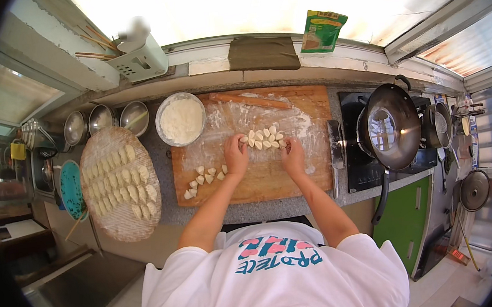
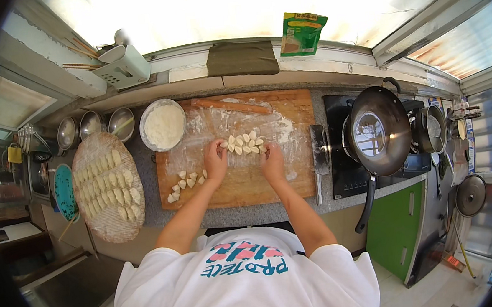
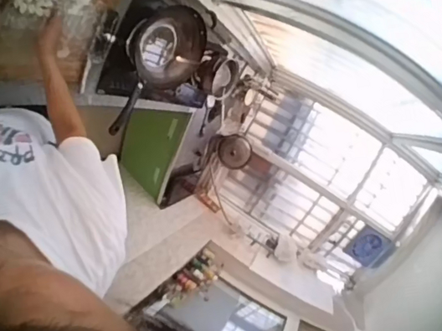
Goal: The person rolls small dough pieces into flat circular discs using a wooden rolling pin on a floured wooden board. The person repeatedly picks up dough balls, flattens them, and places them back on the board. A tray of prepared dumplings is visible to the left.
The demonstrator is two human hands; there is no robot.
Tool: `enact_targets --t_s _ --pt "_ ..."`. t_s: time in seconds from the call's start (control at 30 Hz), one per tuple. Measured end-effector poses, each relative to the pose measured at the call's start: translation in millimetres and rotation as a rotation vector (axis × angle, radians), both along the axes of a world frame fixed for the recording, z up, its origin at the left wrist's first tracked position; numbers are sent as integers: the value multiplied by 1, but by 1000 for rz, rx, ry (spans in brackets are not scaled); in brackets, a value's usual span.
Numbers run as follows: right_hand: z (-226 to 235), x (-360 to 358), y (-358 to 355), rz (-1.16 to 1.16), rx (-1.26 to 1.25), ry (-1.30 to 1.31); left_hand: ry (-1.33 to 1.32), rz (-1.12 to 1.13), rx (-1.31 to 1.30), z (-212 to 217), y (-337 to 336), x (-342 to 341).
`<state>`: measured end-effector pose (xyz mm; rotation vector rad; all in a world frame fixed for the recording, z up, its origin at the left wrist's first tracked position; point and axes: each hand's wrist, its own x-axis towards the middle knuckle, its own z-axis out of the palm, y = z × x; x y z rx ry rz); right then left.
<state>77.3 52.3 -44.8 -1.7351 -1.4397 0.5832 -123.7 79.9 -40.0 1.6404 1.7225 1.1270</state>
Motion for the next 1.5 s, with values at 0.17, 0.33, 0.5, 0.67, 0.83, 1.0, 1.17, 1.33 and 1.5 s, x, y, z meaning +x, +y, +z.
enact_targets --t_s 0.17,0.33,0.5,0.67,0.83,1.0,1.17,1.33,1.5 --pt "0 3 0 24 -69 3 -17 -34 11 18 -7 -16" --pt "10 -6 -6 -49 195 -387 27 24 38 26 -9 -53" --pt "35 -36 -17 316 33 -128 151 52 48 33 -29 -88" --pt "31 -95 -28 543 -93 -110 276 -110 23 31 -59 -105" --pt "18 -129 -29 588 -54 -119 289 -276 14 46 -79 -108" --pt "6 -135 -26 600 -26 -150 435 -342 45 39 -89 -118" --pt "4 -113 -31 424 -89 -5 464 -396 67 35 -85 -119" --pt "0 -67 -35 127 -125 198 373 -291 45 45 -69 -103" --pt "1 -52 -29 -18 -74 205 -103 -69 -189 31 -44 -64"
